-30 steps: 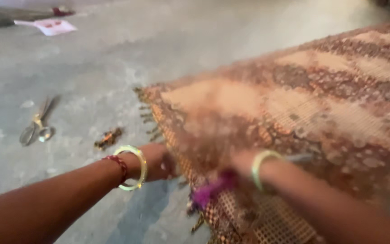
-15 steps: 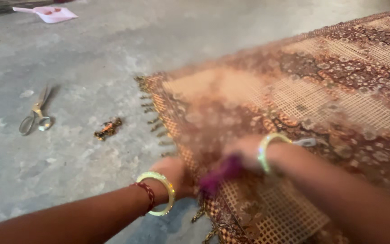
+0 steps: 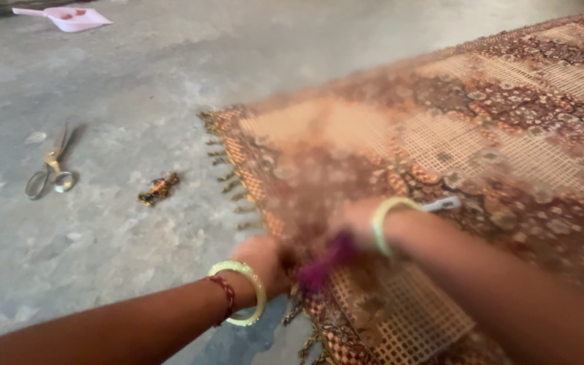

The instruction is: The person scrubs a patterned mat on a concrete floor using a pink brush. They repeatedly scrub the same section of the mat, occasionally pausing to pick up small debris with their hands or a pair of scissors. The camera is unstable and frequently moves away from the work area.

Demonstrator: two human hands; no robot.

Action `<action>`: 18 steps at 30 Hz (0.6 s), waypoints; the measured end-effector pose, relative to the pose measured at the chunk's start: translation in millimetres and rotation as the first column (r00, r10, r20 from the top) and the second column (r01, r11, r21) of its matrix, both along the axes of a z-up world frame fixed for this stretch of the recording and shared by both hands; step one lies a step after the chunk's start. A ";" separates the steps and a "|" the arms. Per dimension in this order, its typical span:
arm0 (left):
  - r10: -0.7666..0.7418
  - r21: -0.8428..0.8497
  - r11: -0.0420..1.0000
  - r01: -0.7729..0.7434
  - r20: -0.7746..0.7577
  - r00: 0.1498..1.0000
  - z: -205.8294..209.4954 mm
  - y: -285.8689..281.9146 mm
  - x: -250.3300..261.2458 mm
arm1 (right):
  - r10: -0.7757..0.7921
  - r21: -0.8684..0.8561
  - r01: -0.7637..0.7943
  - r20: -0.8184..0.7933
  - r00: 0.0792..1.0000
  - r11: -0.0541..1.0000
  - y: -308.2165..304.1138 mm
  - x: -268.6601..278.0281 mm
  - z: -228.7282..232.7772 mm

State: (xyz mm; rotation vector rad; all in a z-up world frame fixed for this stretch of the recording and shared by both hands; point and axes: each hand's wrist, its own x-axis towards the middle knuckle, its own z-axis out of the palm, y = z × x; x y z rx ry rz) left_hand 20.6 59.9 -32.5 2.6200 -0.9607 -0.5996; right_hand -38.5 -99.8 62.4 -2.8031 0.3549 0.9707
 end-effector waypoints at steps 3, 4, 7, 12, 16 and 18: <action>-0.057 0.023 0.998 0.059 -0.071 0.996 4.2 -0.7 3.4 | -0.034 -0.025 0.033 -0.039 0.999 0.999 3.2 -1.4 1.7; -0.054 0.009 0.998 0.055 -0.117 0.992 3.1 -1.0 5.1 | -0.071 -0.011 0.070 -0.045 0.996 0.997 2.8 -1.6 1.9; -0.031 -0.075 0.997 0.009 -0.290 0.957 -9.2 0.1 17.2 | 0.098 -0.061 -0.098 -0.008 0.995 0.993 -1.1 0.4 1.2; -0.006 -0.106 0.992 -0.065 -0.558 0.830 -43.9 2.3 30.9 | 0.041 -0.070 -0.049 -0.111 0.993 0.996 -0.3 4.2 -0.4; -0.047 0.140 0.980 0.142 -0.532 0.845 -32.0 20.5 52.7 | 0.098 -0.079 -0.106 -0.098 0.990 0.991 -3.0 8.9 3.9; -0.130 0.223 0.947 0.232 -0.395 0.910 -24.2 28.5 60.5 | 0.072 -0.058 -0.079 -0.117 0.991 0.995 -5.0 11.2 5.4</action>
